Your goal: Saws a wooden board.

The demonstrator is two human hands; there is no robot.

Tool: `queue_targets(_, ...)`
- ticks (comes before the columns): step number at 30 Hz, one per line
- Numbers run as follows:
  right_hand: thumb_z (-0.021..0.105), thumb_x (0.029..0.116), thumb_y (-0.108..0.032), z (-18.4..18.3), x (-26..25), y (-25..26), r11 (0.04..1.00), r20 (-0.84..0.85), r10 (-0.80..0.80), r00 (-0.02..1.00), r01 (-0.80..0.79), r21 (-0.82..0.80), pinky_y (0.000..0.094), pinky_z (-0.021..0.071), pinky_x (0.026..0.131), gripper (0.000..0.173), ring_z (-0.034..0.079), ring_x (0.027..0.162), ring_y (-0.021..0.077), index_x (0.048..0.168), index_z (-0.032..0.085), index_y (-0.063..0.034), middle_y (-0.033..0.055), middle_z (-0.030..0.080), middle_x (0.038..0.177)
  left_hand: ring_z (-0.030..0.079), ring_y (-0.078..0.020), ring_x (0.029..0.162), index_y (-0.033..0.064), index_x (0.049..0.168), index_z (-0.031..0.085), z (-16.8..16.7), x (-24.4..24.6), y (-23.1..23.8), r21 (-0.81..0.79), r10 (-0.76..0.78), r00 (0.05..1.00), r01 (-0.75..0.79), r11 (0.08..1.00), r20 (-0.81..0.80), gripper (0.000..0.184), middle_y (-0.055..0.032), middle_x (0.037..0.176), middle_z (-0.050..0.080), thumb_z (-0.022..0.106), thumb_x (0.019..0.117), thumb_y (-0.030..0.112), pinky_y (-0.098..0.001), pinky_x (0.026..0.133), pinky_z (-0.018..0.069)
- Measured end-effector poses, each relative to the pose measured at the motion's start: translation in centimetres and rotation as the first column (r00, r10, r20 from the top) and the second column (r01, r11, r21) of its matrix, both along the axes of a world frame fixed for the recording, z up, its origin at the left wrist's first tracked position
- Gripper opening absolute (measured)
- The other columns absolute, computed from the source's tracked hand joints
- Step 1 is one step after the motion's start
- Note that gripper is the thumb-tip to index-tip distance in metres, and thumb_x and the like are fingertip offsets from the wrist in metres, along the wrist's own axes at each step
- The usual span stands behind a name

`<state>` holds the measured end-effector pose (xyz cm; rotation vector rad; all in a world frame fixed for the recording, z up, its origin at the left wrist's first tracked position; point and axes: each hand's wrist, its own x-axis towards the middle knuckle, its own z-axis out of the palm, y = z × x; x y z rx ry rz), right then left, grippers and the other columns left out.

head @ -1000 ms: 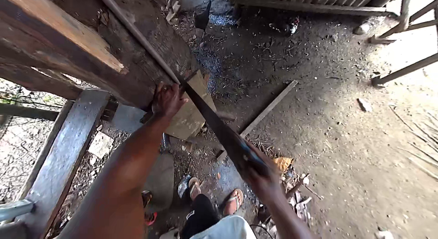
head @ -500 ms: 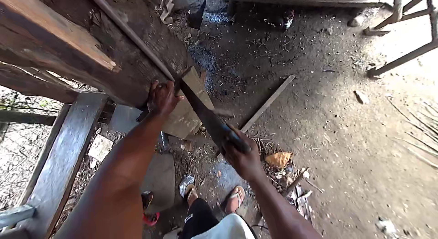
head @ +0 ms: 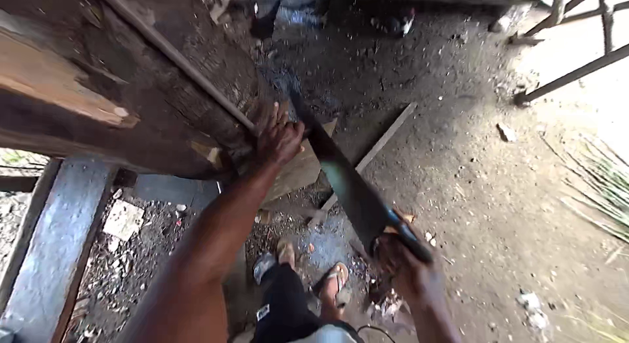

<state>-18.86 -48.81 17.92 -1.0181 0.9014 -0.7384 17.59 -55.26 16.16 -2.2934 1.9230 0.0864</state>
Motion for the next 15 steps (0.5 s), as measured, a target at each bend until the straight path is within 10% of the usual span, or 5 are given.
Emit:
queue_targets(6,0.064,0.0954,-0.013,2.0,-0.2,2.5,0.990,-0.008,-0.118,0.993,0.118,0.082,0.0312,0.0495,0.043,0.056,0.049,0.044,0.0093,0.150,0.051,-0.0156,-0.0031,0.053,0.060,0.071,-0.0365,0.091,0.0069,0.126,0.061,0.2,-1.5,-2.6,0.066,-0.082,0.992,0.089,0.994,-0.101,0.045,-0.0172,0.098,0.072,0.072,0.0952,0.038,-0.0555,0.098,0.0513)
queue_targets(9,0.065,0.0989,-0.023,4.4,-1.7,4.8,0.999,-0.121,0.038,0.992,-0.039,-0.002,0.0320,0.0548,0.051,0.052,0.057,0.053,0.0093,0.150,0.054,-0.0244,-0.0023,0.064,0.072,0.069,-0.0419,0.094,0.0079,0.127,0.062,2.2,-1.8,3.2,0.027,0.074,0.985,-0.071,0.997,-0.157,0.041,-0.0207,0.104,0.070,0.070,0.0976,0.034,-0.0603,0.085,0.0551)
queue_targets(15,0.070,0.0975,-0.019,8.7,-2.5,3.2,0.900,-0.300,0.269,0.915,-0.350,-0.260,0.0252,0.0597,0.091,0.046,0.070,0.099,0.0012,0.141,0.062,-0.0082,0.0019,0.075,0.118,0.071,-0.0475,0.093,0.0010,0.125,0.064,4.4,-1.7,13.7,-0.173,0.311,0.936,-0.338,0.925,-0.165,0.041,-0.0260,0.107,0.071,0.065,0.0994,0.034,-0.0650,0.077,0.0559)
